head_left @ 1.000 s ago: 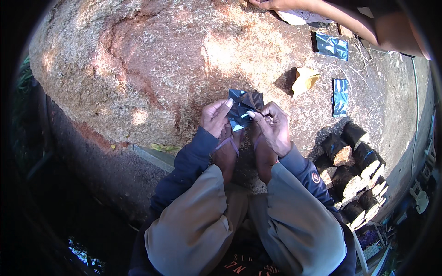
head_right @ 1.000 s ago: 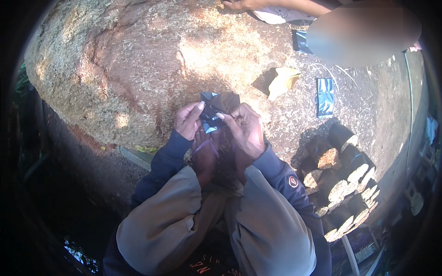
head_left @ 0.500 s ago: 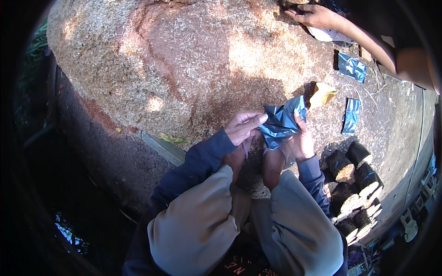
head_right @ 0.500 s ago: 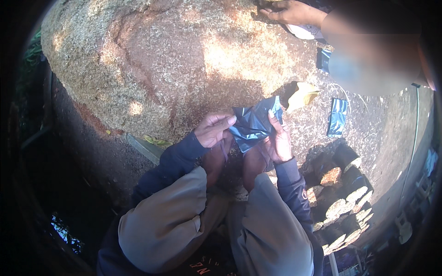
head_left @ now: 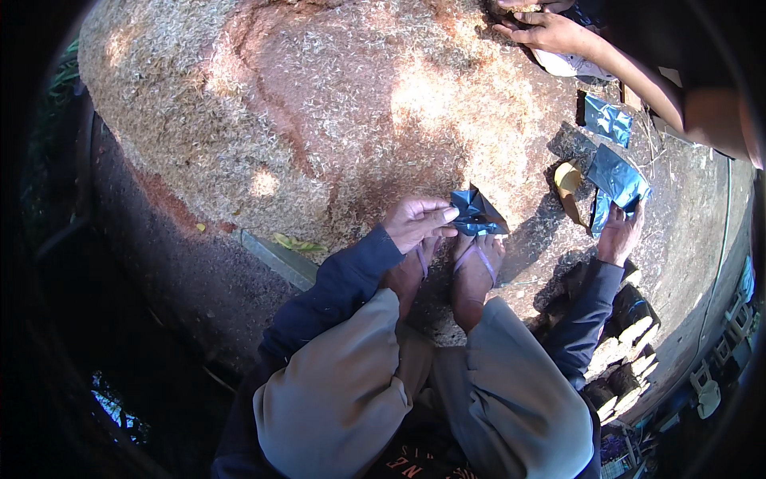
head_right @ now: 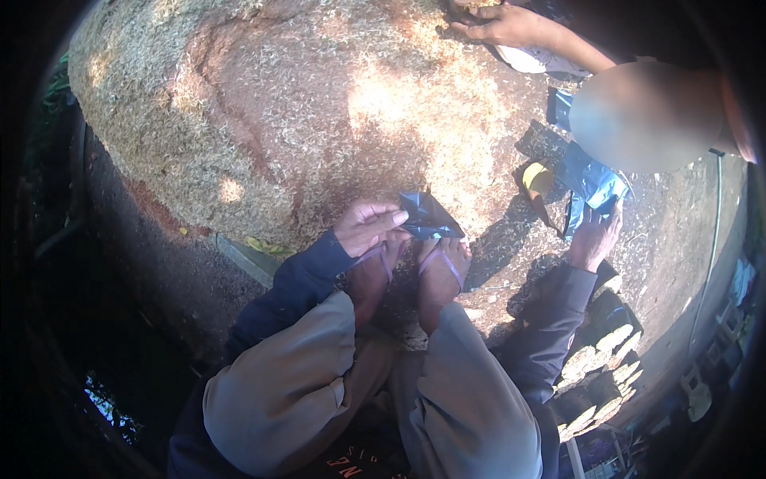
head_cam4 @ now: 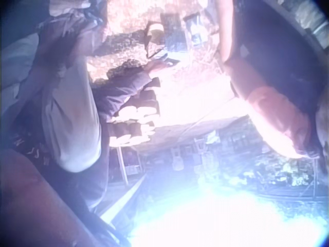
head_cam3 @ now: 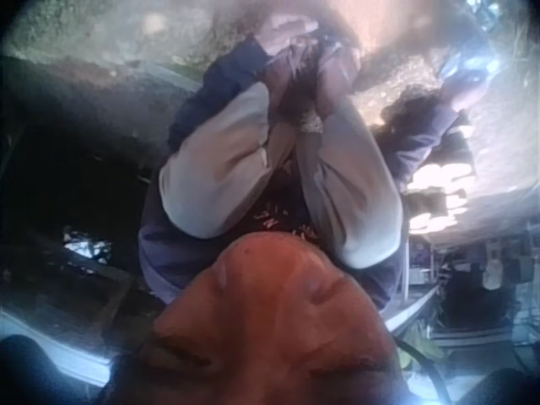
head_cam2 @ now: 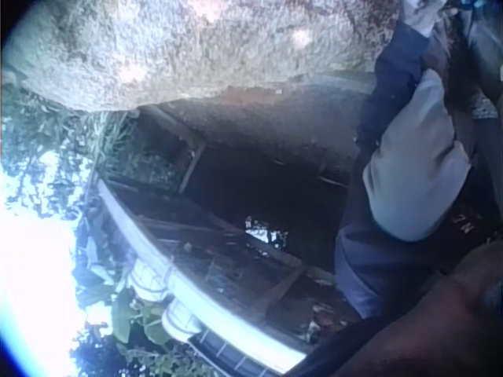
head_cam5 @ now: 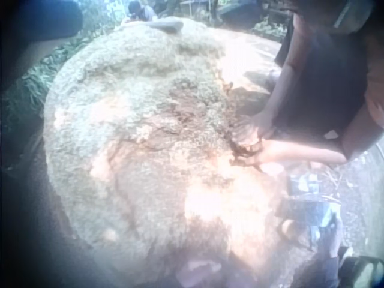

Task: The person sits on the ground and packs cylindrical substrate blocks into small black plastic bags. They open each bag, place a block inside, and set the filled bag aside. A stack of blocks and several filled bags are visible nearby.

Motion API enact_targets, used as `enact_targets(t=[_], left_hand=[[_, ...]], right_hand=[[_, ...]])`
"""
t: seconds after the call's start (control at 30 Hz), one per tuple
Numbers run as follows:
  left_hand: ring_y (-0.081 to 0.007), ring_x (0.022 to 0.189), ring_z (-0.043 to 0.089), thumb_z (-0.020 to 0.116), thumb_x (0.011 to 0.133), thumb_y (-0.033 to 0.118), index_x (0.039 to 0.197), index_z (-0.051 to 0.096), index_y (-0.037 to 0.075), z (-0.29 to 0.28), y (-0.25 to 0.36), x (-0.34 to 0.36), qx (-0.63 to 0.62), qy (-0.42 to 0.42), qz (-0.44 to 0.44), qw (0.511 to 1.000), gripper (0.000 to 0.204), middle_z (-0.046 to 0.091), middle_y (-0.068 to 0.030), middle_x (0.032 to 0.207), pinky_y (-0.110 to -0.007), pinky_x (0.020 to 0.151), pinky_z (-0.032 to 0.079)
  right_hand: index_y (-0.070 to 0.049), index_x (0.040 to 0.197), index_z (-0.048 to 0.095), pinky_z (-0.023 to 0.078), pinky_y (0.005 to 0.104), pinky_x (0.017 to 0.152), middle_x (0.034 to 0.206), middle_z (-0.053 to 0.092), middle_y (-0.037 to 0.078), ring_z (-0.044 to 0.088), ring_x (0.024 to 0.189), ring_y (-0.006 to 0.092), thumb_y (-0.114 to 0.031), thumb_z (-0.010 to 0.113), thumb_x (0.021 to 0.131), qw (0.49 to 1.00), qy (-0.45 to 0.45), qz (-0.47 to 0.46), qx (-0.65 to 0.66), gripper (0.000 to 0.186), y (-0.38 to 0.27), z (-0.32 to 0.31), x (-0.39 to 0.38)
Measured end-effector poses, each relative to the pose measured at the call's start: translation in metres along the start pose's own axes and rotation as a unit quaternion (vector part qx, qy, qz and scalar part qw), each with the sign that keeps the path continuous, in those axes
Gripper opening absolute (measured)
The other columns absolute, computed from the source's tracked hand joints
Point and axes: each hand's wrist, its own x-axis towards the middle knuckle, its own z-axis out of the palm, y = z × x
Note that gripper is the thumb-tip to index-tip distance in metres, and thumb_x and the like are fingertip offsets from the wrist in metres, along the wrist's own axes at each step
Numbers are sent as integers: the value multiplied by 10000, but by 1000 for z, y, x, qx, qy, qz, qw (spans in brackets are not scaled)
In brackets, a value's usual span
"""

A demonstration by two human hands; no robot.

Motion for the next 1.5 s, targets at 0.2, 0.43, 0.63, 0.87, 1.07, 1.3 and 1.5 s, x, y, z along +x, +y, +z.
enact_targets(t=[0.2,0.43,0.63,0.87,1.07,1.3,1.5], left_hand=[[-138,934,721,695,1009,136,1172,700,-45,1,-1,-5,69,-35,-48,996,243,733,-71,1050,-240,827,564],[-120,906,719,720,989,130,1028,709,-40,-4,-26,-4,136,-134,-125,973,175,727,-76,1025,-239,848,578],[-83,846,725,735,987,183,1084,708,-20,-8,-48,-13,111,-163,-171,965,227,733,-35,923,-191,747,556],[-107,916,728,715,1002,207,1110,694,-20,-13,-42,-28,141,-172,-173,959,252,740,-56,993,-200,790,550],[-96,881,720,728,987,205,1079,712,-28,5,-48,-35,164,-243,-219,931,251,753,-81,937,-213,777,553],[-109,875,723,752,966,212,1096,720,-42,3,-59,-37,190,-258,-215,922,287,752,-85,948,-233,786,568],[-136,911,736,741,971,195,1095,721,-43,5,-68,-39,165,-272,-221,922,269,752,-93,982,-239,791,578]], right_hand=[[-38,1404,515,484,390,923,1301,566,139,574,1112,223,-351,670,1017,959,101,-182,-193,522,2,21,-24],[-60,1387,548,578,418,881,1205,698,166,712,996,310,-124,683,960,814,-421,-150,-371,452,-8,131,-115],[33,1525,369,502,459,1055,1405,538,281,582,1209,453,-150,619,970,732,-520,-171,-406,636,39,200,-171],[-35,1289,616,579,359,817,1146,648,152,664,1004,219,-52,618,971,786,-544,-58,-288,318,26,199,-133],[-29,1151,719,541,453,918,1029,678,195,647,1055,374,12,602,846,522,-699,-209,-442,329,30,168,-180],[-29,1234,688,493,481,995,1113,677,193,636,1071,396,-78,577,931,635,-683,-238,-272,326,29,200,-191],[-14,1255,667,531,488,896,1096,668,217,644,1014,396,-94,557,966,561,-751,-186,-294,319,44,212,-229]])
